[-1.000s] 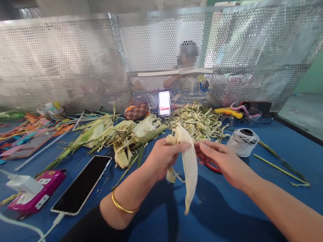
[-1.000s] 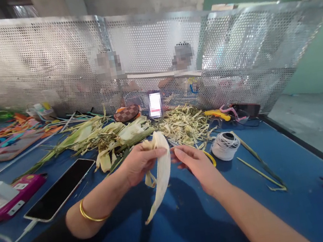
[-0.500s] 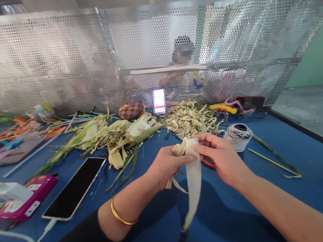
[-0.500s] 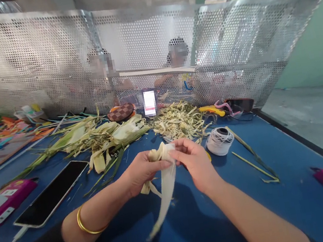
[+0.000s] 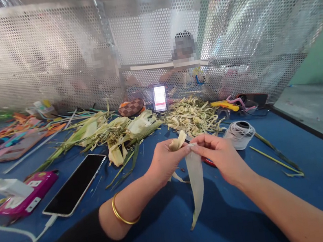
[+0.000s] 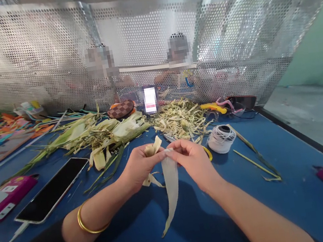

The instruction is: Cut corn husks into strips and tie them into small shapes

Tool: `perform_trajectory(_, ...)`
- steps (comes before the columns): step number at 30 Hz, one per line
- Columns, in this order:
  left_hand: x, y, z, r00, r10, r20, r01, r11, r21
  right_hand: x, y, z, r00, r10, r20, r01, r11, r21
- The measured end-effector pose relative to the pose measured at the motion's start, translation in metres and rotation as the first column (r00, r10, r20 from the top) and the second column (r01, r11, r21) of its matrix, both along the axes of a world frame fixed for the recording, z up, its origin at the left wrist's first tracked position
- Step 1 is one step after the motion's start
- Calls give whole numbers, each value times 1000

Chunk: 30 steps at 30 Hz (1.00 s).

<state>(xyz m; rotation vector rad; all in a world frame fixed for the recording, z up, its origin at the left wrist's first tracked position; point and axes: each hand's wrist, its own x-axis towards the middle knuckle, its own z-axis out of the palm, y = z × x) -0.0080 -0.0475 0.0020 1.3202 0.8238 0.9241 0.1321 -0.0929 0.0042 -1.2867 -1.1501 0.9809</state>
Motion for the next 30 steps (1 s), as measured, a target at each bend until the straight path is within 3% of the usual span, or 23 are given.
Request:
perform_trajectory(8, 0, 1, 0, 1000, -10, -1, 10, 1000, 30, 1, 1, -3, 1000, 4, 14, -5, 999, 50)
perform_trajectory(20, 1, -1, -1, 1000, -9, -6, 10, 995, 94, 6, 3, -12, 984, -49, 172, 22, 988, 153)
perform_trajectory(30, 1, -1, -1, 998, -65, 7, 64, 994, 88, 7, 1, -6, 980, -33, 197, 0, 986, 167)
